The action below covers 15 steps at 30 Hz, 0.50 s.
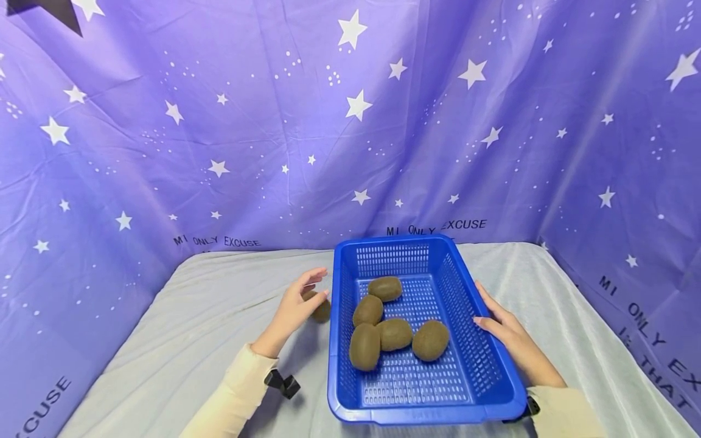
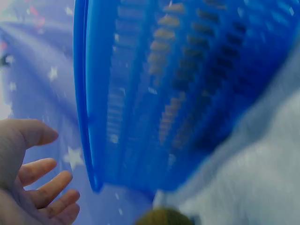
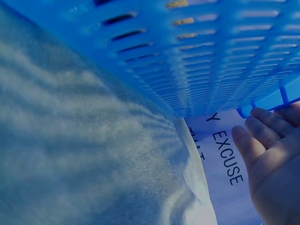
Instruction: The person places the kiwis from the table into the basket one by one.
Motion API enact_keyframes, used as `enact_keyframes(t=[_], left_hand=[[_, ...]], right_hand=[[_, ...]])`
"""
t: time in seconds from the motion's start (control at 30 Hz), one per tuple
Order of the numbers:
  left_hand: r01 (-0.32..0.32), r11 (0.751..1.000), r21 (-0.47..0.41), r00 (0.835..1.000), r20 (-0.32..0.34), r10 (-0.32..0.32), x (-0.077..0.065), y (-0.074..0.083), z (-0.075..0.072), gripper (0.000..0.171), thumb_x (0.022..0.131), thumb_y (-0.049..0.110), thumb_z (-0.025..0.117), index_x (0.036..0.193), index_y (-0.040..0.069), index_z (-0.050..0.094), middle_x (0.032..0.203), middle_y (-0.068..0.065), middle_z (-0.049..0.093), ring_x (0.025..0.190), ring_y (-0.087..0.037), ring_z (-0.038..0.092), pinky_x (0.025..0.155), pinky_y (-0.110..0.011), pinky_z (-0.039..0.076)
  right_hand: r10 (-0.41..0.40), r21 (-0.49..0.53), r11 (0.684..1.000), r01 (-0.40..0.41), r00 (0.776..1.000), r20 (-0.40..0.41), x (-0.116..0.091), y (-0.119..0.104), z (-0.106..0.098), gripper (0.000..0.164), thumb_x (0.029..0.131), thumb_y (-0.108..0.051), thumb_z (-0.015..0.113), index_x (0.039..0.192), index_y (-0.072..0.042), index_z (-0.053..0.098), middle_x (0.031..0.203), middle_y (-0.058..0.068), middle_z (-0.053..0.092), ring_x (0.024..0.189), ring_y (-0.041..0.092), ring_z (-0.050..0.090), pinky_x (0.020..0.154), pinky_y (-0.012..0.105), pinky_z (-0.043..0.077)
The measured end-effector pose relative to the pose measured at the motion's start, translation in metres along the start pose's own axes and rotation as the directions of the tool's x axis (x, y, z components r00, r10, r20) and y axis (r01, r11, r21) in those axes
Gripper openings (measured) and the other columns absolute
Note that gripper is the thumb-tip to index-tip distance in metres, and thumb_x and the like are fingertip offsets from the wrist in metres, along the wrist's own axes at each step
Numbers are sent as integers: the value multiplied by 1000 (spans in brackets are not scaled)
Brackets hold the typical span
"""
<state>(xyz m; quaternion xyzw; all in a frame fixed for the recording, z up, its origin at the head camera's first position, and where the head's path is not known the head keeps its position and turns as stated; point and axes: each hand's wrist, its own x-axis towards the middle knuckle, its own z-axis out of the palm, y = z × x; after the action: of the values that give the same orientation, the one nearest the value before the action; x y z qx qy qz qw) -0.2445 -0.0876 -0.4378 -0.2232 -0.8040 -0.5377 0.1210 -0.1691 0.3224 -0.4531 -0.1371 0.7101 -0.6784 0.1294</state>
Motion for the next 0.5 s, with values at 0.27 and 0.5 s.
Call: enact_keyframes(t=[0.27,0.5], left_hand=[[147,982,116,989,-37,-143,-2,-37,-13,54,77,12,72,126,0,55,128,-20,55,118,-39,49,100,-53,37],[260,959,114,963,44,-266,-8,-59,-13,64,76,18,76,131,-2,50,128,-24,51,111,-34,52,96,-47,42]], right_hand=[[-11,45,999,10,999,30,-1,0,-2,61,103,-17,30,151,-33,-5,146,-13,19,110,11,56,81,46,52],[12,79,997,-14,999,33,-1,0,-1,60,104,-18,30,150,-36,-4,144,-13,22,108,18,58,79,53,51]])
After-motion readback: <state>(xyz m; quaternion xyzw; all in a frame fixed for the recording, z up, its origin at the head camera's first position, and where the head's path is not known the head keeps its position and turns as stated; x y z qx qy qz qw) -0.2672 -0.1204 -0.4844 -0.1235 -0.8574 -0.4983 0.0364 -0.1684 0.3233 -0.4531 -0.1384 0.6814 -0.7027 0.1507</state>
